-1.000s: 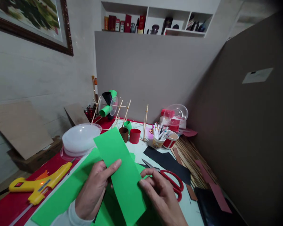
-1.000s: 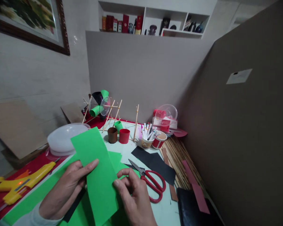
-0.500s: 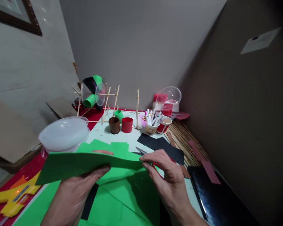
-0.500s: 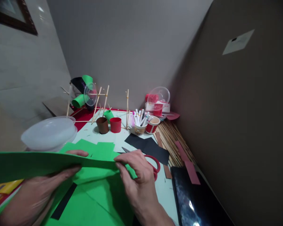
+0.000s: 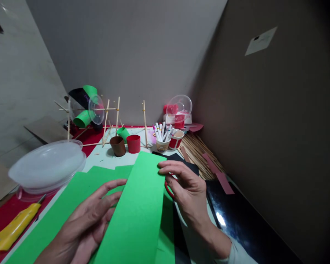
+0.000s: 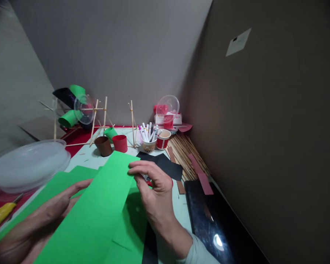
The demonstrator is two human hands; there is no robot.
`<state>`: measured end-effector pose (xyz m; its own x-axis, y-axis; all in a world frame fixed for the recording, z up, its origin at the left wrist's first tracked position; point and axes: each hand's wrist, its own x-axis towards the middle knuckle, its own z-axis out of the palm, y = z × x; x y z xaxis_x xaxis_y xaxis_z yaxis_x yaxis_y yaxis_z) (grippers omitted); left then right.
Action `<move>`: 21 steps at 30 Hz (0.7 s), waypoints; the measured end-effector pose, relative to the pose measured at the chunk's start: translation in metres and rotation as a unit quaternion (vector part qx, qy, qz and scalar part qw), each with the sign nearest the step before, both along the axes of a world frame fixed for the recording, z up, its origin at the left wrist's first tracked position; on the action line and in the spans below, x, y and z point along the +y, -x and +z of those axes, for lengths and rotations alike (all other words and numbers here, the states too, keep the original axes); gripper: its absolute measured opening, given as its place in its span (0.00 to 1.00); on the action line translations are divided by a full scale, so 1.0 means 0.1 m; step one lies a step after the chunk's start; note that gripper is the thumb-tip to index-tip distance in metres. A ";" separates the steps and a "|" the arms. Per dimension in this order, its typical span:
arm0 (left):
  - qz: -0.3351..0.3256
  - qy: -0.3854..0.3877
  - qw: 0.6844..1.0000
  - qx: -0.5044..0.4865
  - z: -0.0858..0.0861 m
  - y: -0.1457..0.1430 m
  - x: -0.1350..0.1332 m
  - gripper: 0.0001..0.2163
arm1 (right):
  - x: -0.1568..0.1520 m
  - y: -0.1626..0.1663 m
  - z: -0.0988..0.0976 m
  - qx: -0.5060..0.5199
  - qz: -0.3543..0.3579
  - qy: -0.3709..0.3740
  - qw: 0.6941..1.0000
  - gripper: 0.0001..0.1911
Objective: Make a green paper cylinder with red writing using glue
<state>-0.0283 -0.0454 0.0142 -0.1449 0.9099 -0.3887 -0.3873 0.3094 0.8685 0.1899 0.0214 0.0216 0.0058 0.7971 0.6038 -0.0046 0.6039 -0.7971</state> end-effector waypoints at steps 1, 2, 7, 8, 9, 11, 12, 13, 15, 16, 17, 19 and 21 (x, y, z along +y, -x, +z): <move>0.004 0.013 1.000 -0.014 -0.01 -0.03 -0.04 0.36 | -0.01 0.00 0.00 0.001 0.006 0.001 1.000 0.12; 0.015 0.024 1.000 -0.011 -0.01 -0.07 -0.07 0.37 | -0.01 0.01 0.01 0.000 0.014 0.003 1.000 0.13; -0.009 0.015 0.992 0.123 0.08 -0.27 -0.17 0.25 | -0.07 0.03 0.02 -0.010 0.085 0.057 0.995 0.11; -0.030 -0.016 0.987 0.157 0.09 -0.30 -0.16 0.21 | -0.08 0.04 0.01 0.010 0.105 0.079 0.991 0.10; -0.045 -0.048 0.980 0.190 0.09 -0.32 -0.15 0.18 | -0.08 0.04 0.01 0.041 0.125 0.101 0.986 0.11; -0.061 -0.085 0.961 0.255 0.08 -0.32 -0.12 0.15 | -0.06 0.04 -0.02 0.114 0.150 0.144 0.972 0.16; -0.069 -0.088 0.953 0.282 0.07 -0.31 -0.11 0.16 | -0.04 0.05 -0.03 0.144 0.154 0.159 0.964 0.18; -0.073 -0.084 0.947 0.303 0.06 -0.30 -0.10 0.17 | -0.03 0.05 -0.04 0.163 0.157 0.174 0.958 0.19; -0.059 -0.075 0.946 0.311 0.04 -0.29 -0.09 0.20 | -0.01 0.06 -0.07 0.165 0.173 0.207 0.949 0.22; -0.040 -0.078 0.949 0.302 0.04 -0.29 -0.08 0.21 | -0.01 0.07 -0.08 0.150 0.186 0.228 0.944 0.23; -0.020 -0.085 0.953 0.292 0.03 -0.29 -0.08 0.21 | -0.02 0.09 -0.09 0.126 0.206 0.250 0.938 0.23; -0.019 -0.092 0.955 0.280 0.03 -0.29 -0.07 0.21 | -0.05 0.13 -0.11 0.068 0.241 0.285 0.925 0.21; -0.032 -0.089 0.952 0.293 0.01 -0.29 -0.07 0.20 | -0.10 0.16 -0.11 0.018 0.252 0.290 0.923 0.18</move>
<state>0.0011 -0.0524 0.0153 -0.2313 0.9681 -0.0967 0.1935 0.1432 0.9706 0.1736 0.0114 0.0102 -0.4412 0.8937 0.0809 -0.2015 -0.0108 -0.9794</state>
